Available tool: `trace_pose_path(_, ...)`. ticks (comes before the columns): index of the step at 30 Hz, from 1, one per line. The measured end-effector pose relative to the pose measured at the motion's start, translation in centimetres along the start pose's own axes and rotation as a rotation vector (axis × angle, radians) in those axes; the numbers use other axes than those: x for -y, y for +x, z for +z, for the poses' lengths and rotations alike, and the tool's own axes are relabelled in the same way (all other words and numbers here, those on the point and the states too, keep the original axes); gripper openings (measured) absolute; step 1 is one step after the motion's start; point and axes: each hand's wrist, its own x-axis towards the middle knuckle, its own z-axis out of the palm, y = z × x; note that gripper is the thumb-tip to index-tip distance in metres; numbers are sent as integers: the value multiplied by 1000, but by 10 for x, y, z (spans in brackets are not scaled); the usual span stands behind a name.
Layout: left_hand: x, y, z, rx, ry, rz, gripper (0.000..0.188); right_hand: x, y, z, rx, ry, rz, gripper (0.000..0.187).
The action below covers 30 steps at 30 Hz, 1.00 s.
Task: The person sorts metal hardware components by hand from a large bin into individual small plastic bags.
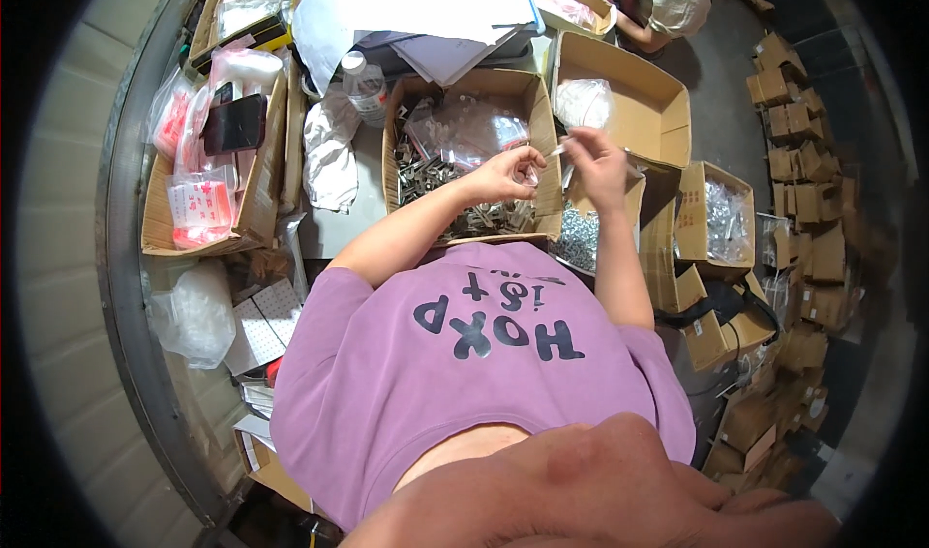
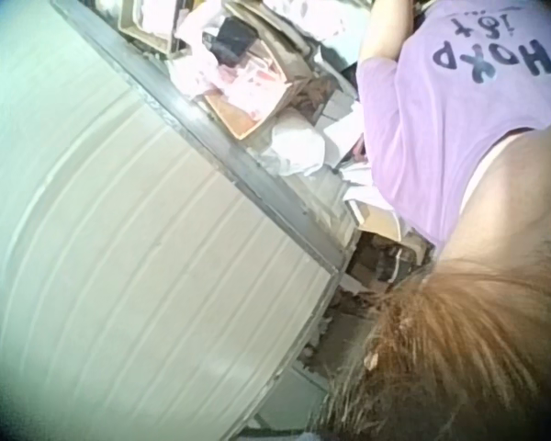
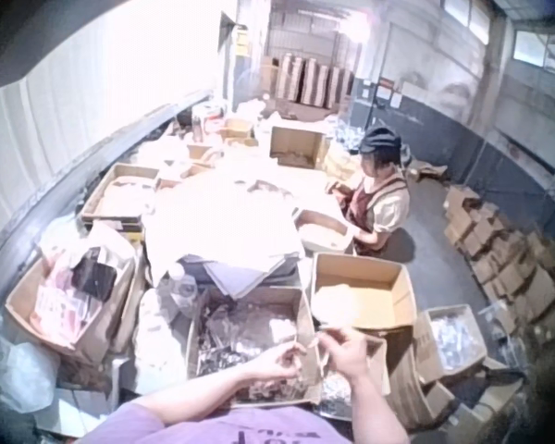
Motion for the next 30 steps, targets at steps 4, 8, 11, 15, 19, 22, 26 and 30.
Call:
trace_pose_path(4, -4, -3, -1, -12, -35, 13, 56, 24, -14, 13, 312, -290, -50, 12)
trace_pose_path(8, -16, -8, 0, 22, -166, 5, 59, 24, -22, 9, 459, -664, -277, 8)
trace_pose_path(11, -1, -1, -3, -50, -132, 87, 59, 17, -21, 8, 347, -640, -327, 8)
trace_pose_path(15, -6, 0, -3, -190, -69, 123, 24, 7, -17, 1, 292, -470, -188, 15)
trace_pose_path(19, -9, -3, -1, -325, 126, 177, 15, 13, -21, 7, 237, -454, -27, 18)
trace_pose_path(22, -10, -4, -2, -291, 253, 119, 14, 6, -24, 11, 182, -398, -46, 18)
trace_pose_path(26, -7, -3, -2, -288, 270, 111, 15, 1, -27, 14, 186, -395, -1, 18)
trace_pose_path(30, -9, -2, -1, -228, 452, 255, 11, -6, -26, 14, 244, -459, -82, 18)
